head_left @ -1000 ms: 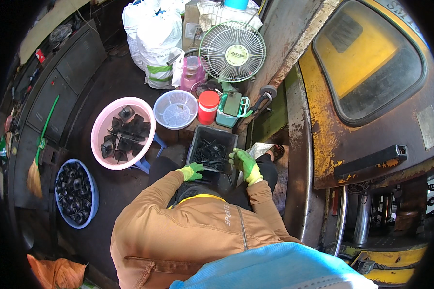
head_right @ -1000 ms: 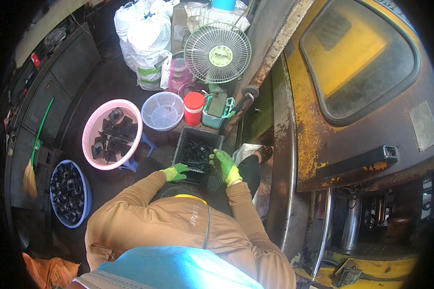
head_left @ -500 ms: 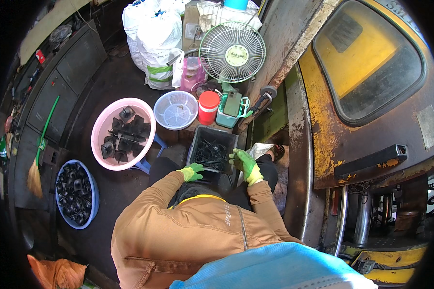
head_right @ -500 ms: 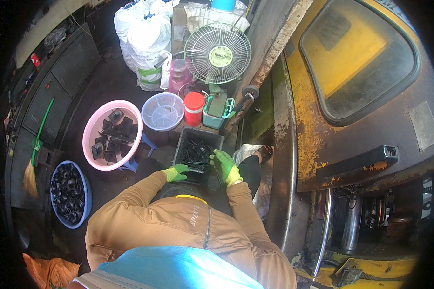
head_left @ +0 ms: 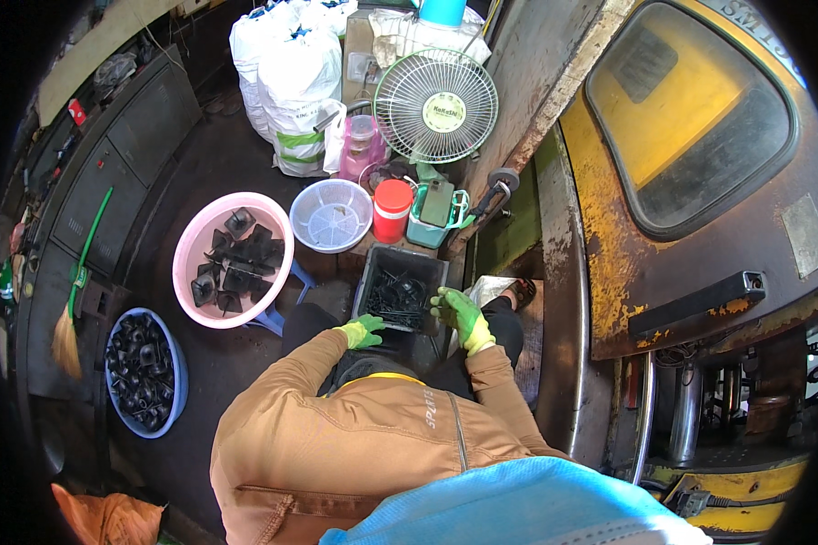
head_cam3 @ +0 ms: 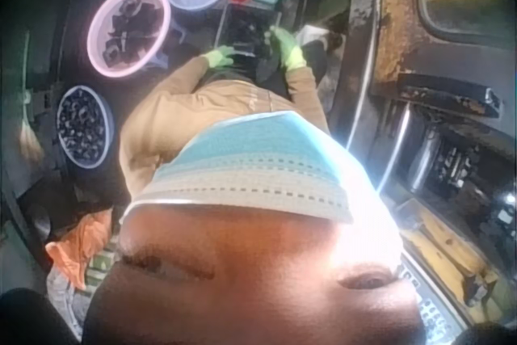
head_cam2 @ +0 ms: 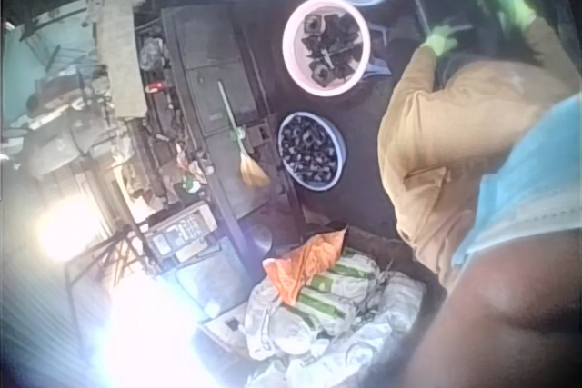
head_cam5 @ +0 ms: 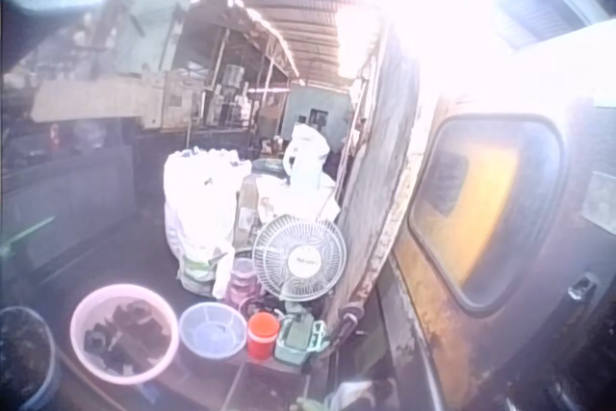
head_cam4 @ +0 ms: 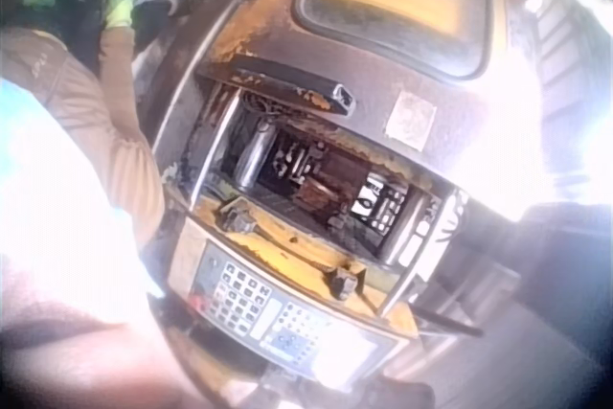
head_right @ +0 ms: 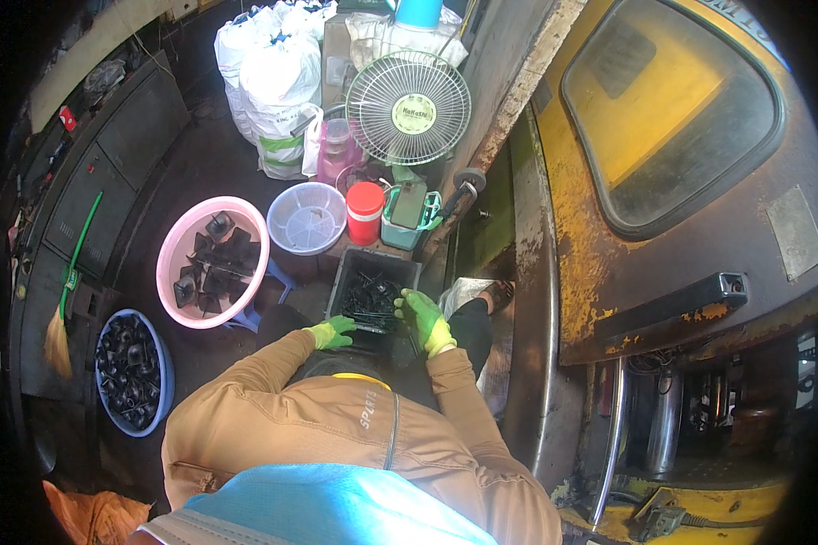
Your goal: The person sorts small black plastic parts from a black crate into a pink basin, handling them one at a time. They also open and close the machine door and briefly adjust the camera strap.
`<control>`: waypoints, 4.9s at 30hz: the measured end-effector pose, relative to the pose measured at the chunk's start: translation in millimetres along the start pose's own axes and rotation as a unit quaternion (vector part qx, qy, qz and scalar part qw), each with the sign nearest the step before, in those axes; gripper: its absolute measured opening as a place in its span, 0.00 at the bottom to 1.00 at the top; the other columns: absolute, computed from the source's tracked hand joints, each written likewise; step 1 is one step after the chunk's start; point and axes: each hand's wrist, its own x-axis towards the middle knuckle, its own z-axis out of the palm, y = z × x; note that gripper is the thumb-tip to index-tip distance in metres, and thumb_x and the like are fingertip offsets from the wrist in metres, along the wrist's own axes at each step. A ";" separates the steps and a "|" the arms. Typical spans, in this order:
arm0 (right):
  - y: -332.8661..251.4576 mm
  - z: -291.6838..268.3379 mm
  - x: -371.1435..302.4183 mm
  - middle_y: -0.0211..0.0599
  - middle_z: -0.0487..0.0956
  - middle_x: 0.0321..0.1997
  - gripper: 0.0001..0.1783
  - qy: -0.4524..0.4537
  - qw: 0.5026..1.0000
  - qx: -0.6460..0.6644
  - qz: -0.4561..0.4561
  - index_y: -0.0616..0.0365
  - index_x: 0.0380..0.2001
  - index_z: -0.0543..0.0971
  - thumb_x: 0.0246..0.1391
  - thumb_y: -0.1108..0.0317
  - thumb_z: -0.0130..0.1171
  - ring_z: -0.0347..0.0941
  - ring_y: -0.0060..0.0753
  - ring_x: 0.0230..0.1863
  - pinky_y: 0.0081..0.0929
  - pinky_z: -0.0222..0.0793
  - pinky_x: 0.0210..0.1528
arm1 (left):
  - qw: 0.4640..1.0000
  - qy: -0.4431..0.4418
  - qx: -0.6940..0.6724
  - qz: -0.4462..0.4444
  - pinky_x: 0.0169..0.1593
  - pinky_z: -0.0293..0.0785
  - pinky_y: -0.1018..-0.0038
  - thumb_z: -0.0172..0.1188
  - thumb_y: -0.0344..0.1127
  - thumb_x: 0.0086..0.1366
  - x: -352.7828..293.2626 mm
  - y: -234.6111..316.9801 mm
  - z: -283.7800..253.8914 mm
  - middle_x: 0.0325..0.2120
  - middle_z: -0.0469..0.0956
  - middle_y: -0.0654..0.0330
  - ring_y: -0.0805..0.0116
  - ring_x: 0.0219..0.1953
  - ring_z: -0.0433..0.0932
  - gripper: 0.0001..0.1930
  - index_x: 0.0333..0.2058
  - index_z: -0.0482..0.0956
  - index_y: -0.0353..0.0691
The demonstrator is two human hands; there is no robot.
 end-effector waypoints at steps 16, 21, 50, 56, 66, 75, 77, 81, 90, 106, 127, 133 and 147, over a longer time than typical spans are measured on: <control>-0.6 2.9 -2.6 0.29 0.78 0.40 0.18 0.001 1.000 0.021 -0.007 0.51 0.47 0.74 0.58 0.55 0.51 0.74 0.27 0.39 0.25 0.65 0.43 | 1.000 0.010 -0.001 0.015 0.65 0.47 0.59 0.51 0.52 0.60 1.4 -10.0 9.0 0.64 0.52 0.57 0.54 0.66 0.48 0.30 0.59 0.63 0.48; -2.1 3.9 -3.6 0.30 0.77 0.41 0.18 -0.002 1.000 0.023 -0.006 0.54 0.47 0.73 0.57 0.57 0.53 0.73 0.26 0.39 0.24 0.65 0.43 | 1.000 -0.007 0.012 0.003 0.66 0.46 0.61 0.50 0.51 0.61 -2.2 0.2 -0.5 0.64 0.52 0.55 0.55 0.66 0.47 0.29 0.59 0.63 0.46; 3.9 15.0 -15.5 0.47 0.78 0.41 0.23 -0.115 0.811 -0.574 -0.024 0.54 0.43 0.75 0.52 0.48 0.49 0.72 0.50 0.46 0.38 0.65 0.47 | 0.999 0.028 -0.001 0.018 0.64 0.51 0.60 0.53 0.50 0.58 -0.8 -6.7 5.8 0.62 0.56 0.55 0.55 0.64 0.51 0.29 0.56 0.67 0.45; -0.7 18.9 -18.1 0.44 0.78 0.42 0.24 -0.113 0.799 -0.591 -0.017 0.55 0.47 0.74 0.54 0.50 0.51 0.73 0.43 0.47 0.31 0.65 0.49 | 0.999 0.029 0.002 0.026 0.64 0.50 0.61 0.53 0.50 0.58 -0.8 -7.6 6.5 0.62 0.56 0.55 0.55 0.64 0.51 0.29 0.56 0.67 0.45; -1.4 20.1 -18.8 0.45 0.77 0.45 0.25 -0.110 0.802 -0.587 -0.004 0.55 0.48 0.73 0.53 0.50 0.51 0.72 0.45 0.49 0.32 0.65 0.50 | 0.999 0.033 0.018 0.033 0.64 0.52 0.59 0.53 0.50 0.59 -3.4 -4.4 3.6 0.62 0.55 0.55 0.54 0.64 0.52 0.29 0.57 0.65 0.46; -0.5 19.2 -19.1 0.47 0.77 0.45 0.25 -0.105 0.802 -0.587 0.007 0.53 0.47 0.74 0.52 0.48 0.49 0.71 0.49 0.50 0.37 0.64 0.51 | 0.998 0.027 0.032 0.048 0.64 0.52 0.59 0.52 0.50 0.60 -6.1 -0.8 -0.3 0.62 0.55 0.54 0.54 0.64 0.52 0.28 0.57 0.65 0.45; -0.1 18.5 -19.2 0.47 0.76 0.46 0.25 -0.109 0.799 -0.591 -0.004 0.53 0.47 0.74 0.52 0.48 0.49 0.70 0.49 0.50 0.37 0.64 0.51 | 0.995 -0.003 0.077 0.063 0.65 0.48 0.60 0.50 0.49 0.62 -5.9 -2.5 -1.9 0.62 0.54 0.51 0.54 0.65 0.50 0.28 0.58 0.63 0.43; 1.7 16.4 -20.0 0.46 0.75 0.49 0.27 -0.112 0.789 -0.604 -0.006 0.55 0.49 0.73 0.54 0.48 0.50 0.69 0.47 0.53 0.35 0.63 0.54 | 0.999 0.018 0.005 0.039 0.66 0.48 0.62 0.51 0.48 0.61 -3.5 -7.5 3.5 0.62 0.54 0.49 0.52 0.64 0.50 0.28 0.57 0.64 0.41; 4.6 12.2 -23.1 0.43 0.75 0.50 0.26 -0.099 0.777 -0.621 -0.019 0.50 0.48 0.75 0.52 0.47 0.47 0.70 0.47 0.52 0.39 0.63 0.55 | 0.994 -0.010 0.073 0.085 0.65 0.47 0.60 0.53 0.47 0.61 8.7 -20.0 5.7 0.61 0.55 0.44 0.45 0.64 0.50 0.28 0.56 0.65 0.38; 21.7 5.7 -6.1 0.40 0.75 0.51 0.29 -0.092 0.776 -0.624 0.014 0.48 0.52 0.73 0.48 0.47 0.51 0.70 0.44 0.54 0.39 0.63 0.54 | 0.995 0.010 0.035 0.090 0.63 0.53 0.60 0.54 0.43 0.60 3.2 -9.9 -2.0 0.60 0.58 0.45 0.41 0.61 0.53 0.24 0.54 0.68 0.41; 19.8 6.1 -7.5 0.41 0.75 0.52 0.29 -0.089 0.776 -0.624 0.026 0.47 0.52 0.73 0.48 0.47 0.51 0.70 0.45 0.54 0.39 0.64 0.54 | 0.999 -0.008 -0.034 0.024 0.65 0.49 0.64 0.55 0.46 0.59 9.7 -20.2 3.2 0.62 0.55 0.50 0.48 0.64 0.50 0.28 0.57 0.65 0.40; 21.9 5.7 -5.7 0.41 0.75 0.52 0.29 -0.089 0.776 -0.624 0.027 0.47 0.52 0.73 0.47 0.47 0.51 0.69 0.45 0.54 0.38 0.63 0.55 | 0.999 -0.009 -0.004 0.037 0.65 0.49 0.63 0.55 0.46 0.59 7.5 -13.3 -0.5 0.62 0.55 0.49 0.48 0.64 0.50 0.28 0.56 0.65 0.40; 12.6 7.6 -17.5 0.44 0.77 0.47 0.25 -0.079 0.769 -0.634 -0.029 0.51 0.45 0.76 0.50 0.47 0.50 0.72 0.45 0.50 0.38 0.64 0.53 | 0.988 0.044 0.052 0.139 0.64 0.50 0.59 0.53 0.43 0.61 6.8 -16.8 3.2 0.59 0.58 0.42 0.42 0.62 0.53 0.24 0.53 0.68 0.39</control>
